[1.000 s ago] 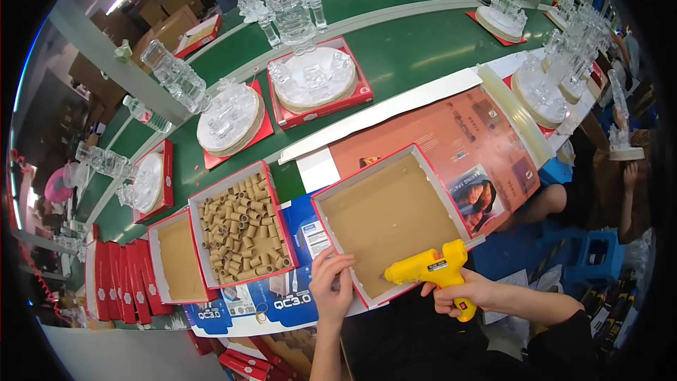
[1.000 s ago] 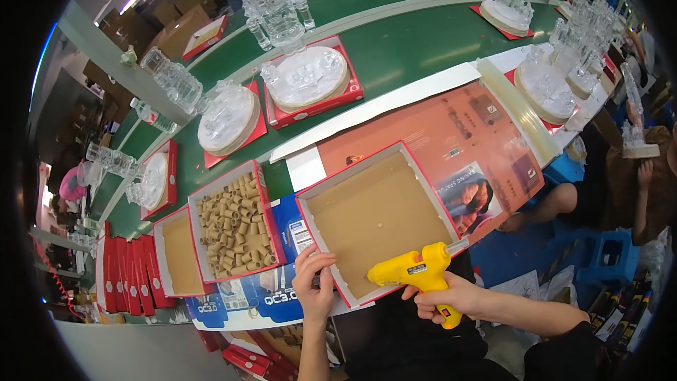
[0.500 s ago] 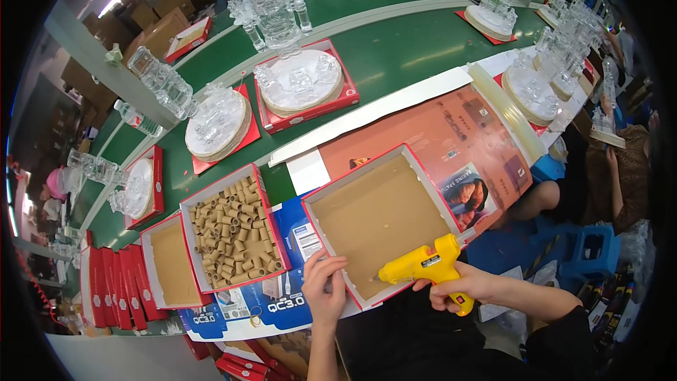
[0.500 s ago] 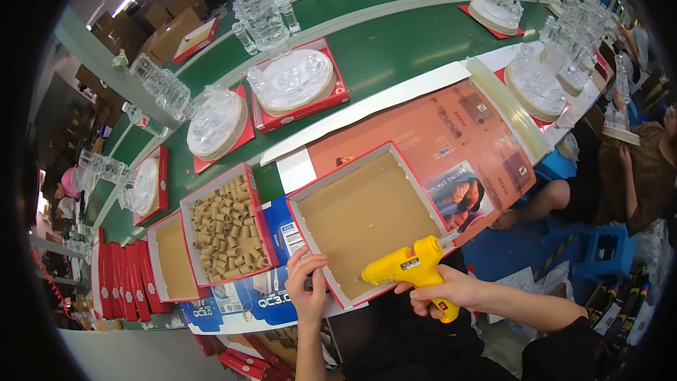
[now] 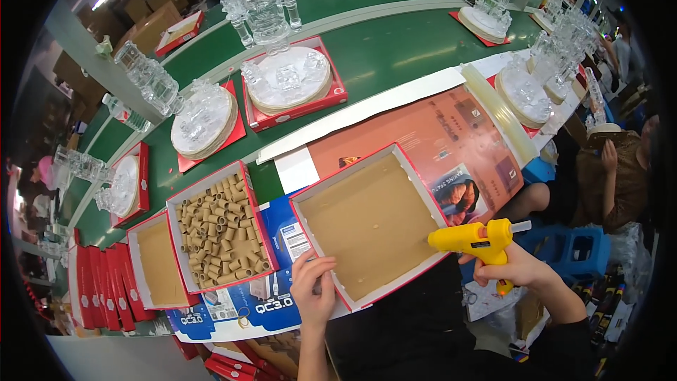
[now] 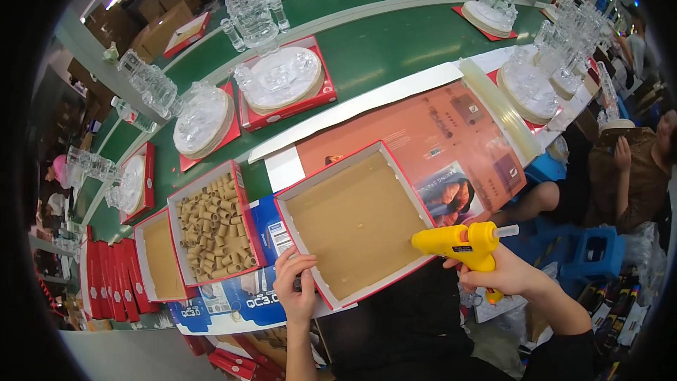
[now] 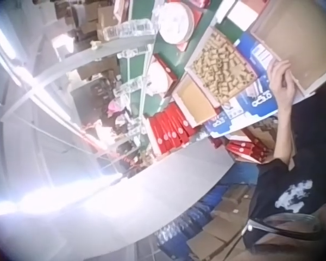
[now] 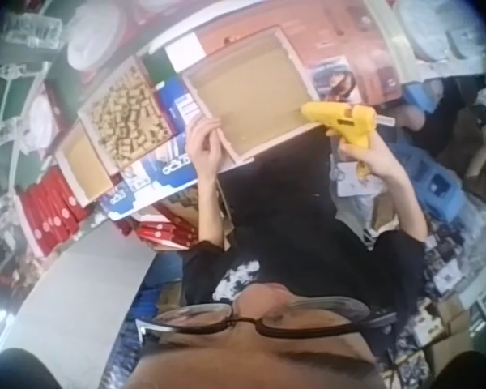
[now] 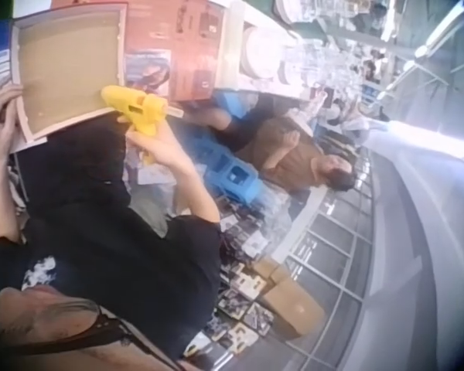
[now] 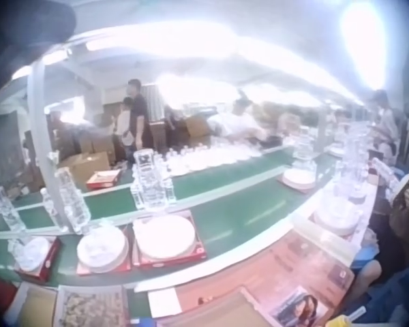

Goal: Assembling decorative glass or plastic light fixture components on a production line using a hot glue gun to attach small parts.

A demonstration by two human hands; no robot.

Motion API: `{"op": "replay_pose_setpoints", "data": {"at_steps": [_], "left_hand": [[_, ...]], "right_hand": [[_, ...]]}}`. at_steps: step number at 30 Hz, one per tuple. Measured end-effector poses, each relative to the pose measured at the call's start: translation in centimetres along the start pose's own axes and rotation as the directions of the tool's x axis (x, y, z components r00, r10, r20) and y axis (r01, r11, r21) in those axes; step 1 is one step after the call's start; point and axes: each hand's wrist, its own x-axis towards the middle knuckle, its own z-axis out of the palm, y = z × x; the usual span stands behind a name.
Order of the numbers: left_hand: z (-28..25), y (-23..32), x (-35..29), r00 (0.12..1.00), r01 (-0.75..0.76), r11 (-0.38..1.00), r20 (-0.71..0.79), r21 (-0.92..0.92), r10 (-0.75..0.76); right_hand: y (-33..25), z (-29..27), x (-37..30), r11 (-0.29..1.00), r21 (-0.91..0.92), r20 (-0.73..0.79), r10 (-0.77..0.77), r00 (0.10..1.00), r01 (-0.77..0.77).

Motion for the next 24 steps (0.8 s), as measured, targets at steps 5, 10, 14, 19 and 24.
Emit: {"op": "replay_pose_setpoints", "data": {"at_steps": [5,10,14,19,24], "left_hand": [[0.2,-0.1,-0.1,1.0,-0.006,1.0,-0.002,0.001,0.006],[0.3,0.2,-0.1,1.0,-0.011,1.0,0.001,0.003,0.011],[0.1,0.2,-0.1,1.0,-0.008,1.0,-0.005,0.021,0.008],[0.4,-0.2,-0.2,1.0,-0.009,1.0,-0.006,0.017,0.009],[0.5,-0.2,0.0,1.0,-0.013,1.0,-0.003,0.018,0.013]], "right_hand": [[0.2,0.0,0.0,0.999,-0.032,-0.033,0.023,0.999,-0.024],[0.5,-0.5,-0.1,0.999,-0.03,-0.015,0.043,0.999,-0.044],[-0.4,-0.3,-0.2,0.996,-0.037,-0.028,0.085,0.996,-0.086],[0.0,-0.2,-0.3,0.984,-0.176,-0.071,-0.023,0.997,0.01],[0.3,-2.1,-0.3,0.981,-0.184,0.04,0.066,0.997,-0.058]]}}
